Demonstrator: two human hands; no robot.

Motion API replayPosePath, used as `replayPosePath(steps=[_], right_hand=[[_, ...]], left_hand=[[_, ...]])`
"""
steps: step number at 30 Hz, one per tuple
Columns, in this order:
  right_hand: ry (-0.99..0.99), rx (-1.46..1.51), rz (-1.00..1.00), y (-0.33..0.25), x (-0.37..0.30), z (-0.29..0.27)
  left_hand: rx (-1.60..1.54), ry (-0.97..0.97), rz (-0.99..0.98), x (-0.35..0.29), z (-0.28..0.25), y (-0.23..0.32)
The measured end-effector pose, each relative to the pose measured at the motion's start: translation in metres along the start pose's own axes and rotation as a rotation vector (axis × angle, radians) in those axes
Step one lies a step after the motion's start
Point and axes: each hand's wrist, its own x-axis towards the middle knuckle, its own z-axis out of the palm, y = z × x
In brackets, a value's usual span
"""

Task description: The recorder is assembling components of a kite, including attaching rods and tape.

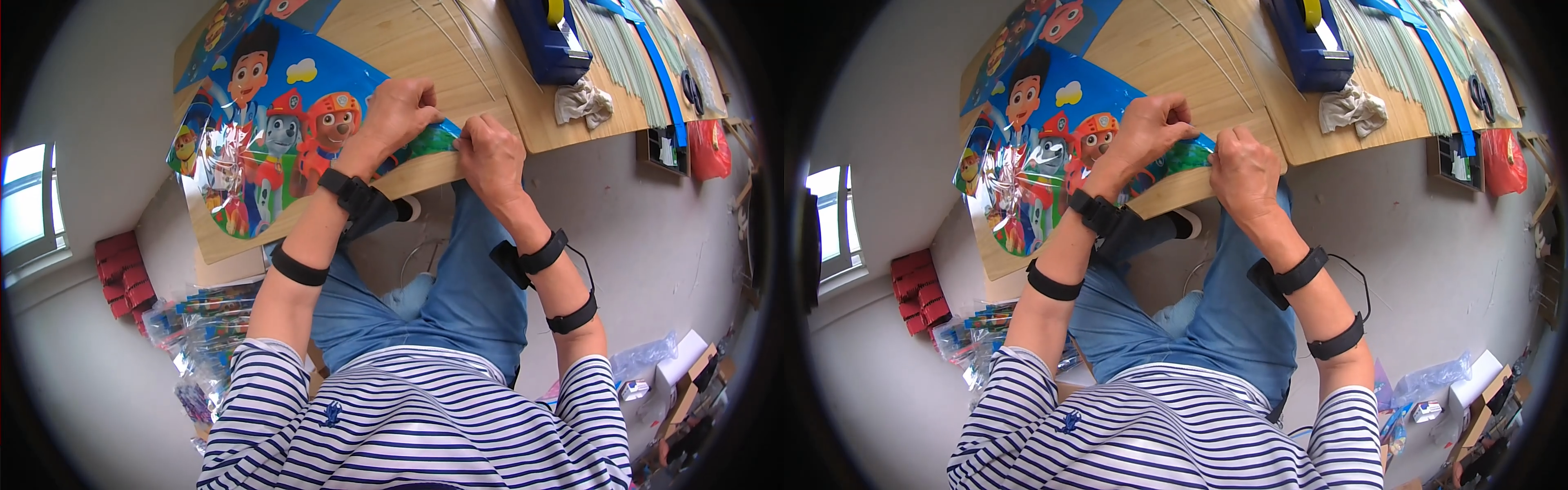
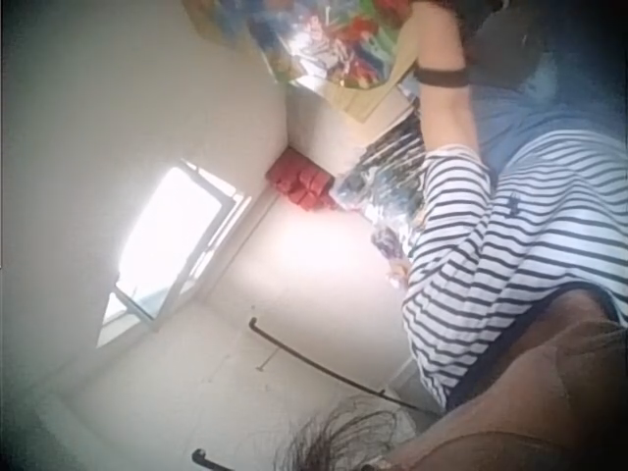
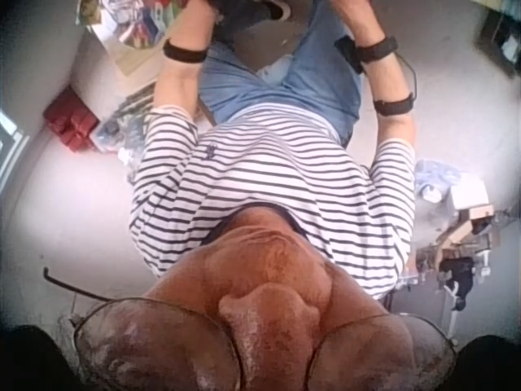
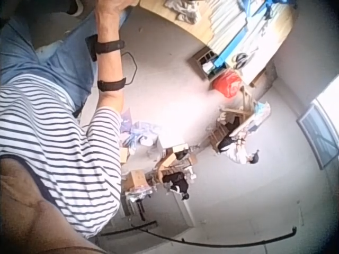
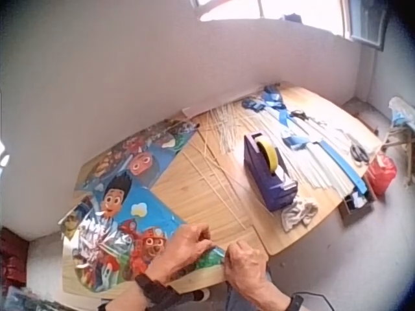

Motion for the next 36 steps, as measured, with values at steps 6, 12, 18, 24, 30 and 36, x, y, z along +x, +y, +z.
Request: replayPosePath(steps=[6, 12, 18, 24, 30, 36], right_hand=[[-0.003, 0.006, 0.002, 0.0, 0.0, 0.0], [-0.014, 0.01, 0.011, -0.001, -0.001, -0.002], [0.008, 0.023, -0.006, 0.0, -0.001, -0.001], [0.033, 0.018, 0.021, -0.001, -0.001, 0.0], [0.016, 0.029, -0.008, -0.001, -0.002, 0.0], [0.02, 0.028, 0.0, 0.0, -0.002, 0.0]], left_hand=[[0.014, -0.027, -0.005, 0.001, -0.002, 0.002], [0.015, -0.045, 0.022, 0.006, -0.004, -0.001], [-0.004, -0.059, -0.018, 0.007, -0.004, 0.001], [0.059, -0.044, -0.019, 0.008, -0.002, 0.002], [-0.018, -0.045, -0.021, 0.008, -0.003, -0.003], [0.121, -0.018, -0.031, 0.004, 0.003, 0.009]])
